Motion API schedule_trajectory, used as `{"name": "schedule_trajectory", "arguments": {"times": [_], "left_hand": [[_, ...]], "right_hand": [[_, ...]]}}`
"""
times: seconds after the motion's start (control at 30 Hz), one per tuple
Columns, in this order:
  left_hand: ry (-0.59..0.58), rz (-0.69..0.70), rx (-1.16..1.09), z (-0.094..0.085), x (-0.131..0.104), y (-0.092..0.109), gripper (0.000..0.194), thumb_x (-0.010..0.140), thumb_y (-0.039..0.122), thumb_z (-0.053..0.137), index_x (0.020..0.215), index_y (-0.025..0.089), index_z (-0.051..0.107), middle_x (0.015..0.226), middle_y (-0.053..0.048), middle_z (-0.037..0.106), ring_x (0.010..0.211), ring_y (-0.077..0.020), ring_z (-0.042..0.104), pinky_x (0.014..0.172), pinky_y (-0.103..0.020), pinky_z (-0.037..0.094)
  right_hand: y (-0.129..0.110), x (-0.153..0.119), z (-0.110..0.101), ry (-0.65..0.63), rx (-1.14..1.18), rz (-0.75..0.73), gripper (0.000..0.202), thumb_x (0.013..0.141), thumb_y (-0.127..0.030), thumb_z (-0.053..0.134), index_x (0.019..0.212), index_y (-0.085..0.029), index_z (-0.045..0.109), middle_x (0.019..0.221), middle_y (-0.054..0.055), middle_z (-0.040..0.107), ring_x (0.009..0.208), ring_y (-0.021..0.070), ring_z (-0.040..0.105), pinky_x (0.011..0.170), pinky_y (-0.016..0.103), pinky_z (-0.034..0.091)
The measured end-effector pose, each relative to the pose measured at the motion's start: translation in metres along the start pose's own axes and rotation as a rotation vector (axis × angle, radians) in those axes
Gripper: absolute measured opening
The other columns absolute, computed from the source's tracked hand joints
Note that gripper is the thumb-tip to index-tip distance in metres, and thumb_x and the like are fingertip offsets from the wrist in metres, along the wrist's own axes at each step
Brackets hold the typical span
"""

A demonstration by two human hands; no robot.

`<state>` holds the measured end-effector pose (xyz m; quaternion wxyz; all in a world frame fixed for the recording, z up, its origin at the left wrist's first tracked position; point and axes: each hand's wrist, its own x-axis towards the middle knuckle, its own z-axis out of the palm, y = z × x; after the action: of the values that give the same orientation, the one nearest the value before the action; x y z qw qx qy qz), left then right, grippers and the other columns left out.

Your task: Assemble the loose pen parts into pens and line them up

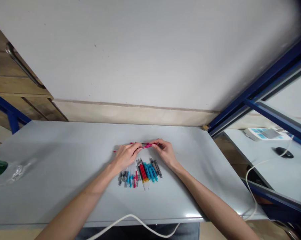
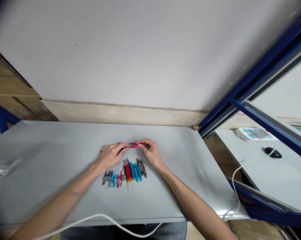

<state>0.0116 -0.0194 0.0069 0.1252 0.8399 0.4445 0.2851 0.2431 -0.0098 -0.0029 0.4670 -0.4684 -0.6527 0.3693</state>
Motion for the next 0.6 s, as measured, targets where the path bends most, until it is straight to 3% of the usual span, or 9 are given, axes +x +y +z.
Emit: {"name": "schedule_trajectory", "arguments": {"times": [0.13,0.33,0.47,0.6], "left_hand": [[-0.002,0.013,-0.014,0.001,-0.001,-0.001,0.025,0.105,0.034,0.043,0.11,0.026,0.066,0.1,-0.001,0.076,0.085,-0.0173,0.072,0.074,-0.027,0.051],[-0.016,0.057,-0.016,-0.002,-0.002,-0.005,0.024,0.105,0.034,0.043,0.118,0.025,0.062,0.107,-0.003,0.073,0.092,-0.0181,0.071,0.082,-0.028,0.054],[-0.044,0.122,0.084,-0.007,-0.001,0.0,0.031,0.103,0.033,0.046,0.132,0.023,0.054,0.116,-0.006,0.067,0.102,-0.0216,0.068,0.087,-0.034,0.055],[-0.06,0.179,0.113,-0.011,-0.003,0.014,0.047,0.098,0.013,0.044,0.143,0.024,0.044,0.123,-0.009,0.06,0.114,-0.0228,0.061,0.098,-0.038,0.053]], "right_hand": [[-0.003,-0.001,0.002,-0.004,0.0,0.014,0.026,0.089,-0.043,0.067,0.096,-0.021,0.078,0.094,0.007,0.076,0.084,0.0228,0.065,0.078,0.035,0.05],[-0.015,-0.007,0.007,0.045,-0.131,-0.032,0.031,0.093,-0.046,0.064,0.078,-0.021,0.076,0.07,0.004,0.067,0.072,0.0212,0.058,0.074,0.035,0.048],[-0.027,-0.015,0.014,0.006,-0.133,-0.177,0.018,0.094,-0.039,0.065,0.099,-0.026,0.075,0.094,0.005,0.073,0.089,0.0237,0.062,0.086,0.039,0.05],[-0.04,-0.022,0.02,-0.089,-0.181,-0.298,0.014,0.096,-0.032,0.062,0.103,-0.026,0.072,0.101,0.005,0.073,0.096,0.0247,0.062,0.092,0.042,0.049]]}}
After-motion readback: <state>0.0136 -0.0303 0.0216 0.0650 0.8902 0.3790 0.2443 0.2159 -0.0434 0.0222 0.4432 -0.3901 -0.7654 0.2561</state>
